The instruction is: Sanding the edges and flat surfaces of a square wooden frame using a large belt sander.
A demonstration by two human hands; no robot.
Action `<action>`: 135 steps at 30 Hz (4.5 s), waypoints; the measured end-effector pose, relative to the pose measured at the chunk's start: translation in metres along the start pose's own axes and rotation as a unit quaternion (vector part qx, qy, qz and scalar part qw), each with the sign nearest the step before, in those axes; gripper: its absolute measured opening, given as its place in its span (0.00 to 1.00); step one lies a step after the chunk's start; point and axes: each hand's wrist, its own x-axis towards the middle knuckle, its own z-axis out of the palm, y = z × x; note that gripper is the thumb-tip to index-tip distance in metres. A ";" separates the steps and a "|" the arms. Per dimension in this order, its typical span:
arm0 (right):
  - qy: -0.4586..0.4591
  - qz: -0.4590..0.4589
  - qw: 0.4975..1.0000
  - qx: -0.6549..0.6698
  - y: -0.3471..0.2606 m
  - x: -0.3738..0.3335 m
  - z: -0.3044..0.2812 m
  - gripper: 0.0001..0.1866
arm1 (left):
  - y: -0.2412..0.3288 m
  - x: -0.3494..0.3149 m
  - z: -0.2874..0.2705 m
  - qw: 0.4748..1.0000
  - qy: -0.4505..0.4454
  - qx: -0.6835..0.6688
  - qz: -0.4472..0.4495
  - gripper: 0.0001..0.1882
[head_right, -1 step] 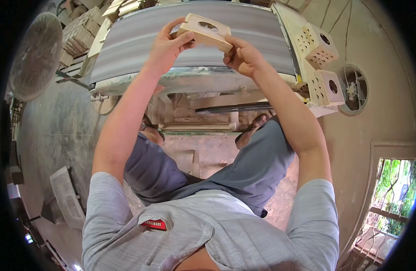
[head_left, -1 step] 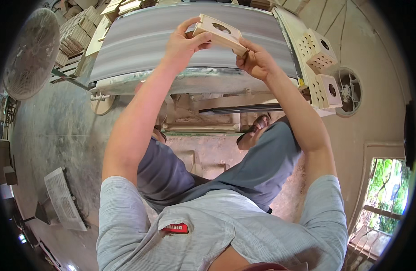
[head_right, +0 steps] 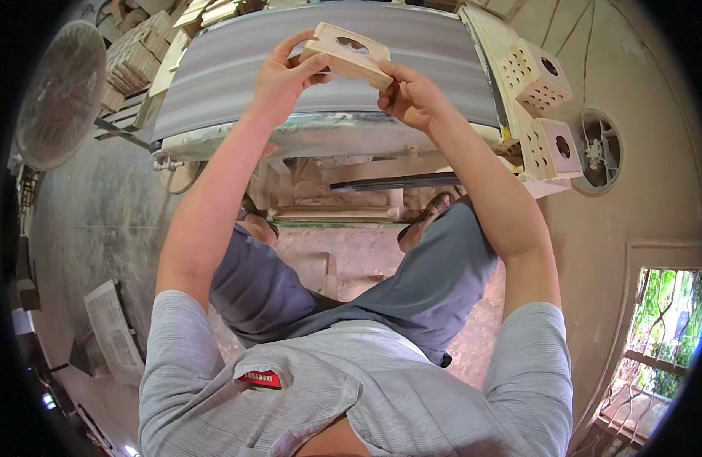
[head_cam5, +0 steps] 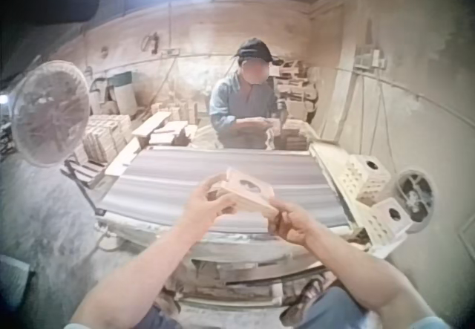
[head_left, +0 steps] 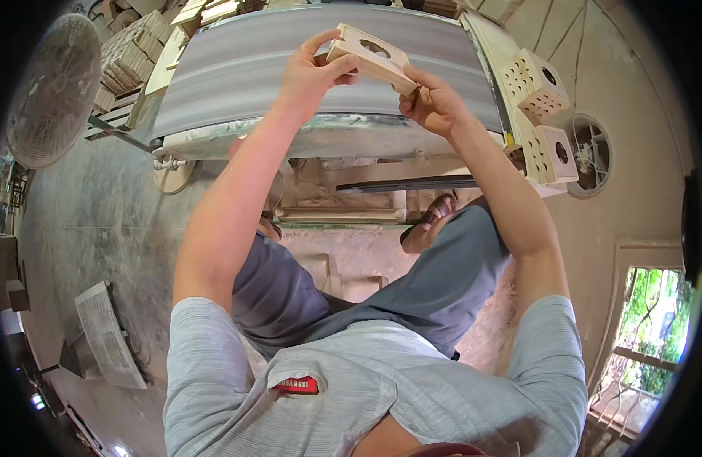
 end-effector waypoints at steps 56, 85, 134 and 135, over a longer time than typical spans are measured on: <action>-0.023 -0.278 0.813 -0.512 0.053 0.096 0.007 0.25 | -0.049 0.026 -0.107 0.855 -0.014 0.506 -0.111 0.27; 0.058 -0.326 0.847 -0.415 -0.018 0.031 -0.044 0.25 | -0.035 0.028 -0.016 0.948 -0.057 0.311 -0.021 0.32; 0.177 -0.255 0.737 -0.600 0.021 0.063 -0.189 0.19 | -0.079 0.048 0.025 0.876 -0.115 0.467 -0.045 0.29; 0.153 -0.248 0.746 -0.598 0.027 0.062 -0.162 0.19 | -0.085 0.049 0.014 0.873 -0.110 0.474 -0.031 0.29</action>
